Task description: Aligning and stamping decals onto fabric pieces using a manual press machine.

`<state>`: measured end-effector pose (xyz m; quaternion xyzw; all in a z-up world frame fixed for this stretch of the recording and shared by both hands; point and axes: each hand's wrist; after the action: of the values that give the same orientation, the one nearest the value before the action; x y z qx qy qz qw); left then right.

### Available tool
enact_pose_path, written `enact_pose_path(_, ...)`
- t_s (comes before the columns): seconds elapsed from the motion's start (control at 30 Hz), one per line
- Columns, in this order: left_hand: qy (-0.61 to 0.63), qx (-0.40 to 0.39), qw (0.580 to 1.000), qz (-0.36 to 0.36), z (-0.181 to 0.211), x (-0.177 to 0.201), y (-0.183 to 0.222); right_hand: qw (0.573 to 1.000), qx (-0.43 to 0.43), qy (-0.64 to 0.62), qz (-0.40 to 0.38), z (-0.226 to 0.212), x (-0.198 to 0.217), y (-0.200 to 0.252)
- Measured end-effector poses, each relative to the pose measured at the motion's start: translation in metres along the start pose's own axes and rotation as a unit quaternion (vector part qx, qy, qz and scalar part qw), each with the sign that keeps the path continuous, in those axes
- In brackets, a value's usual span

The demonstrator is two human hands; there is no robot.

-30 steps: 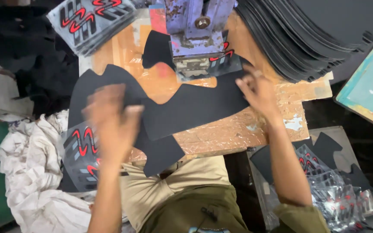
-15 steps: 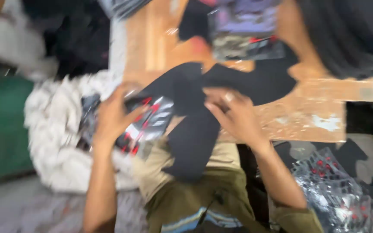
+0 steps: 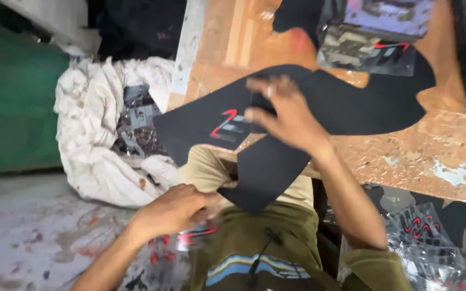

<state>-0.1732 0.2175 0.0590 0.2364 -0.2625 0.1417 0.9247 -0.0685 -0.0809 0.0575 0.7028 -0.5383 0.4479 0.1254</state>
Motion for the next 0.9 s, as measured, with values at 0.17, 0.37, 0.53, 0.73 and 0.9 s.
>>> enact_pose_path(0.17, 0.12, -0.042, 0.944, 0.303, 0.047, 0.037, -0.073, 0.958, -0.11, -0.253, -0.08, -0.048, 0.053, 0.093)
enact_pose_path(0.37, -0.243, 0.047, 0.834, 0.494, -0.071, 0.101, -0.113, 0.953, -0.3, 0.029, 0.035, 0.019, 0.178, 0.138)
enact_pose_path(0.53, 0.237, 0.207, 0.835, 0.452, -0.272, 0.12, 0.008, 0.925, -0.195, 0.282, 0.164, 0.005, 0.174, 0.116)
enact_pose_path(0.73, 0.375, 0.16, 0.651, 0.64, -0.343, 0.088, 0.045, 0.931, -0.204, 0.232, 0.194, 0.082, 0.095, 0.226)
enact_pose_path(0.9, 0.14, 0.171, 0.816, 0.534, -0.082, 0.098, -0.07, 0.906, -0.274, 0.2, 0.253, 0.096, 0.086, 0.254)
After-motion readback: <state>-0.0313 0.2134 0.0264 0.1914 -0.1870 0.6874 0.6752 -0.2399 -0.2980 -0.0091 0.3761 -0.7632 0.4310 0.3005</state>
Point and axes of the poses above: each hand's wrist, its own y-axis away from the middle knuckle, its own x-axis out of the back of the hand, z = x × y, and after that the axes turned 2 degrees about -y, right-handed
